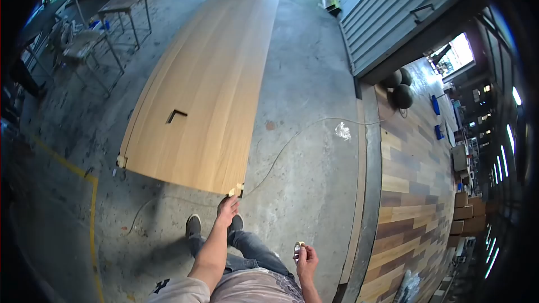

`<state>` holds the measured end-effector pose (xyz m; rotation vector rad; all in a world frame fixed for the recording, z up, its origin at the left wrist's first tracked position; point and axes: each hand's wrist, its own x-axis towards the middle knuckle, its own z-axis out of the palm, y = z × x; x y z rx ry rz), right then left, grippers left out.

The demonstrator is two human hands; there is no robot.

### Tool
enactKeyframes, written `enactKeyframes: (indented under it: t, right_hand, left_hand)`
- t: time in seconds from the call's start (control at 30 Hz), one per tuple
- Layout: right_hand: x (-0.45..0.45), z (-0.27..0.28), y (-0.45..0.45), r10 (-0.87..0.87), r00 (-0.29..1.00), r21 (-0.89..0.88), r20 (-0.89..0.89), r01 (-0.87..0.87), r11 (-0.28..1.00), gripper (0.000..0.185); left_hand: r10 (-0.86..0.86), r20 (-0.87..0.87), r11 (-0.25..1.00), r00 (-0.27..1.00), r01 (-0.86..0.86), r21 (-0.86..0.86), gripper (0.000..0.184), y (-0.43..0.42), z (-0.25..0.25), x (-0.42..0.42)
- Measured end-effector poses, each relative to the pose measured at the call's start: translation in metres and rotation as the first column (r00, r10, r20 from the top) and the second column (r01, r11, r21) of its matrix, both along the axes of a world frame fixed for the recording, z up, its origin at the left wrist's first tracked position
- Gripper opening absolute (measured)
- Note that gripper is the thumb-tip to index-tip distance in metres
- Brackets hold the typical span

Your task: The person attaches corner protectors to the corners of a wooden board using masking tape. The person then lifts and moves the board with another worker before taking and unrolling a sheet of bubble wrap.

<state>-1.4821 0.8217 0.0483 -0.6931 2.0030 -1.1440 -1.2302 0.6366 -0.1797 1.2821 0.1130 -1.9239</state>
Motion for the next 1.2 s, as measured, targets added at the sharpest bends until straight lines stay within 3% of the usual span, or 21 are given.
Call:
enactKeyframes:
  t: [0.13,0.23,0.43,0.47,0.57,0.6,0.67,0.7,0.77,0.83,0.9,0.93,0.97,1.03,1.07,1.17,1.2]
  right_hand:
    - [-0.039,0.011,-0.027,0.041,0.999,-0.084,-0.017,-0.042,0.996,0.023]
    - [-0.059,0.013,-0.038,0.105,0.994,-0.066,-0.018,-0.106,0.992,0.023]
    - [-0.059,0.015,-0.070,0.279,0.960,-0.025,-0.024,-0.279,0.960,0.023]
    - [-0.055,0.016,-0.075,0.310,0.950,-0.037,-0.025,-0.310,0.950,0.024]
    - [-0.036,0.016,-0.101,0.433,0.902,-0.074,-0.007,-0.432,0.899,0.027]
    - [-0.026,0.013,-0.110,0.473,0.881,-0.087,0.012,-0.471,0.878,0.028]
    - [0.002,0.015,-0.126,0.549,0.834,-0.093,0.051,-0.544,0.834,0.032]
    - [0.020,0.024,-0.132,0.611,0.790,-0.039,0.052,-0.610,0.792,0.033]
    - [0.062,0.034,-0.147,0.728,0.683,-0.009,0.048,-0.729,0.685,0.035]
    - [0.102,0.043,-0.152,0.838,0.545,-0.021,0.029,-0.838,0.545,0.039]
    - [0.142,0.060,-0.152,0.914,0.406,-0.005,-0.003,-0.914,0.406,0.043]
    - [0.159,0.055,-0.149,0.941,0.320,-0.053,-0.108,-0.947,0.316,0.047]
    - [0.175,0.049,-0.148,0.947,0.234,-0.089,-0.219,-0.972,0.219,0.051]
    - [0.205,0.048,-0.142,0.940,0.050,0.033,-0.339,-0.997,0.064,0.067]
    - [0.222,0.063,-0.141,0.989,-0.006,0.143,-0.147,-0.990,0.016,0.084]
    - [0.279,0.060,-0.145,0.959,-0.225,0.351,-0.171,-0.924,-0.155,0.091]
    - [0.298,0.047,-0.143,0.923,-0.241,0.217,-0.300,-0.959,-0.180,0.097]
  left_hand:
    - [0.255,-0.103,0.967,0.961,-0.252,0.044,0.053,-0.014,-0.022,-0.026]
    - [0.244,-0.140,0.969,0.960,-0.248,-0.008,0.047,-0.014,-0.029,-0.026]
    - [0.382,-0.186,0.924,0.905,-0.374,0.078,0.041,-0.024,-0.025,-0.036]
    - [0.363,-0.162,0.932,0.918,-0.356,0.074,0.054,-0.026,-0.034,-0.036]
    - [0.009,0.030,0.991,1.000,-0.012,0.132,0.076,-0.026,-0.027,-0.012]
    - [-0.126,0.053,0.984,0.991,0.118,0.135,0.102,-0.023,-0.037,0.000]
    - [-0.194,0.471,0.981,0.861,0.162,0.108,0.111,-0.001,-0.026,0.023]
    - [-0.296,0.541,0.950,0.787,0.300,0.083,0.111,0.016,0.003,0.052]
    - [-0.313,0.603,0.930,0.734,0.367,0.037,0.106,0.051,0.064,0.099]
    - [-0.175,0.585,0.972,0.792,0.235,-0.028,0.096,0.087,0.079,0.122]
    - [-0.035,0.274,0.986,0.961,0.078,-0.149,0.083,0.121,0.112,0.129]
    - [0.032,0.098,0.981,0.995,-0.013,-0.193,0.077,0.131,0.130,0.135]
    - [0.038,-0.065,0.948,0.997,-0.057,-0.314,0.072,0.137,0.144,0.136]
    - [-0.011,-0.385,0.843,0.923,-0.198,-0.500,0.063,0.150,0.170,0.121]
    - [0.076,-0.349,0.846,0.934,-0.245,-0.473,0.061,0.154,0.185,0.115]
    - [0.254,-0.308,0.857,0.917,-0.361,-0.367,0.056,0.153,0.209,0.144]
    - [0.287,-0.253,0.867,0.924,-0.363,-0.342,0.055,0.155,0.204,0.165]
